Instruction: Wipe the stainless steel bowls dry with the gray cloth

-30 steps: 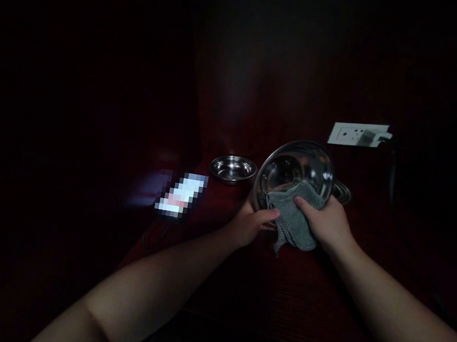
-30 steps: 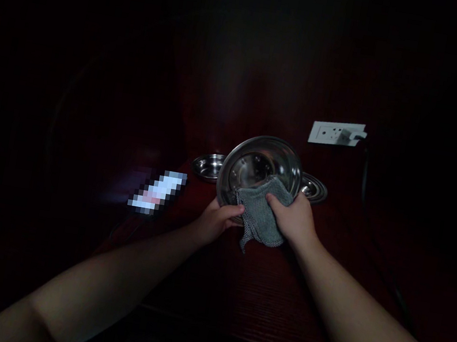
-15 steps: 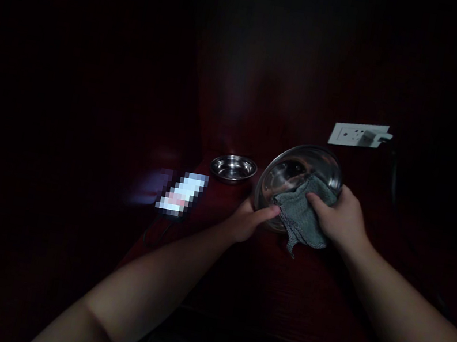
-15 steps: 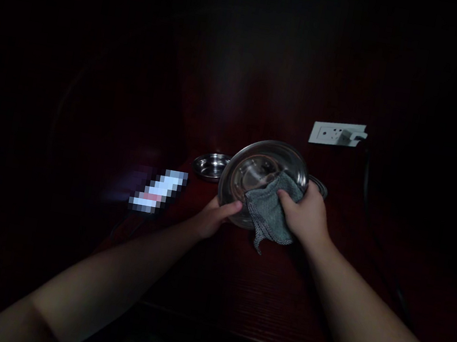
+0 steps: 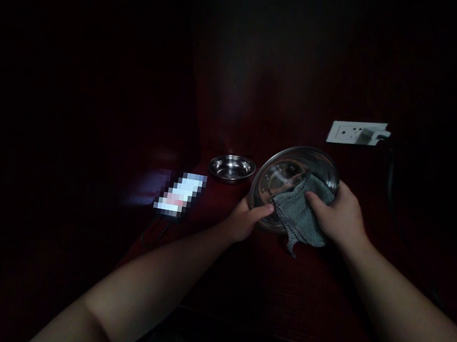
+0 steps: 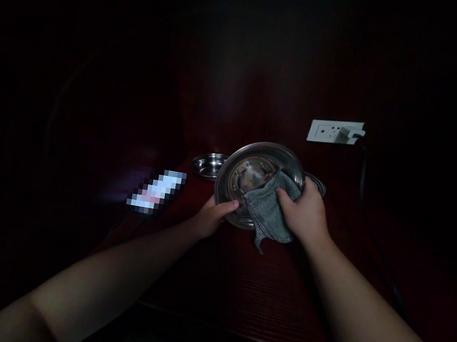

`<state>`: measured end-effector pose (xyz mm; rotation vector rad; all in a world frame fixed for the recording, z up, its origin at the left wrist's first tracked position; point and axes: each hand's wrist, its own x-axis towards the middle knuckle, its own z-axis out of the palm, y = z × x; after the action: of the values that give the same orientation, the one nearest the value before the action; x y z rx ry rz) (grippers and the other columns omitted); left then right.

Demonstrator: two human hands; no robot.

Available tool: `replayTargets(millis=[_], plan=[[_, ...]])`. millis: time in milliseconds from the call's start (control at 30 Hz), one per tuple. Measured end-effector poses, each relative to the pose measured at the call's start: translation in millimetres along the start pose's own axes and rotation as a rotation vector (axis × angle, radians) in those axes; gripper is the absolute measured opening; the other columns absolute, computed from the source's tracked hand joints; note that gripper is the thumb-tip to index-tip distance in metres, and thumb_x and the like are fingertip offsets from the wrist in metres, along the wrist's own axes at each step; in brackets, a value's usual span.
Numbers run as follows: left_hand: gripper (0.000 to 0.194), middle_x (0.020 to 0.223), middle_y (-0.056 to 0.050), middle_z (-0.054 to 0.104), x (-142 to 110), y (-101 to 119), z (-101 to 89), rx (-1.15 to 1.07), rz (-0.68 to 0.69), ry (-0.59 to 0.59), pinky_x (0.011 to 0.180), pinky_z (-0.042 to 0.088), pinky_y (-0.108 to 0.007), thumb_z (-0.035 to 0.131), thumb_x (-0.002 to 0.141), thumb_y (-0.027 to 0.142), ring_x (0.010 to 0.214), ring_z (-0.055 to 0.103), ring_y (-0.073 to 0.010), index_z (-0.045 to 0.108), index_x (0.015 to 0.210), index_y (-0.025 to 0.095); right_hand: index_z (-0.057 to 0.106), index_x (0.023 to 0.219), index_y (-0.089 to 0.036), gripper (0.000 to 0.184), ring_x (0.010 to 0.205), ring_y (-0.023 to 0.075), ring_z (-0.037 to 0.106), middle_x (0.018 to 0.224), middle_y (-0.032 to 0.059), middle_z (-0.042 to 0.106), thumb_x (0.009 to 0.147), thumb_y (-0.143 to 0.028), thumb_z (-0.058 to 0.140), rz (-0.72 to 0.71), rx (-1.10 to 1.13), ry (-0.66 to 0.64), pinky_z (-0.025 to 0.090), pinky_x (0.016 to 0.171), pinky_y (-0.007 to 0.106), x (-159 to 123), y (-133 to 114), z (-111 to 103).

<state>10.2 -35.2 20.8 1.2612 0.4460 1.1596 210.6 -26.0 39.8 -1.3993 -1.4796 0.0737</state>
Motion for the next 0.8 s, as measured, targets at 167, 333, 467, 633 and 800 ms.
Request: replayTargets(millis=[167,333,467,633,800], plan=[[0.051,0.103,-0.011,0.069,-3.7,-0.5,2.5,-0.032,-0.058,0.039,0.093,0.045,-0.042,0.071,0.065,0.031,0.104,0.061,-0.0276,0.061,0.113,0.015,0.059,0.098,-0.017,0.036,0.086,0.0277,0.062,0.093,0.0118,0.065,0.070,-0.037,0.064,0.010,-0.032,0.021,0.049,0.079,0.043,-0.1,-4.5,-1.4],[0.057,0.101,-0.010,0.069,-5.8,2.5,7.8,-0.063,-0.056,0.050,0.093,0.045,-0.043,0.073,0.063,0.029,0.104,0.061,-0.0280,0.058,0.117,0.016,0.058,0.102,-0.015,0.040,0.087,0.0267,0.062,0.097,0.0116,0.065,0.069,-0.037,0.064,0.034,0.002,0.015,0.049,0.080,0.042,-2.2,-8.6,0.8],[0.061,0.103,-0.010,0.069,-4.9,3.3,9.0,-0.065,-0.042,0.042,0.094,0.045,-0.044,0.073,0.063,0.029,0.105,0.061,-0.0281,0.056,0.120,0.016,0.058,0.103,-0.016,0.042,0.088,0.0273,0.062,0.098,0.0117,0.065,0.068,-0.038,0.065,0.052,0.015,0.017,0.049,0.079,0.043,-4.1,-9.6,3.2],[0.066,0.105,-0.010,0.068,-3.5,3.4,8.1,-0.063,-0.048,0.008,0.092,0.047,-0.045,0.073,0.064,0.030,0.103,0.062,-0.0276,0.051,0.125,0.018,0.058,0.102,-0.015,0.043,0.088,0.0279,0.062,0.098,0.0129,0.065,0.068,-0.039,0.064,0.057,0.014,0.014,0.049,0.079,0.043,-4.8,-8.7,3.6],[0.071,0.112,-0.013,0.065,-3.4,2.5,3.3,-0.031,-0.144,0.019,0.075,0.054,-0.042,0.073,0.064,0.033,0.093,0.066,-0.0280,0.046,0.128,0.019,0.059,0.100,-0.016,0.041,0.086,0.0288,0.062,0.095,0.0125,0.065,0.068,-0.040,0.065,0.061,0.001,-0.010,0.049,0.078,0.044,-4.0,-4.9,3.5]])
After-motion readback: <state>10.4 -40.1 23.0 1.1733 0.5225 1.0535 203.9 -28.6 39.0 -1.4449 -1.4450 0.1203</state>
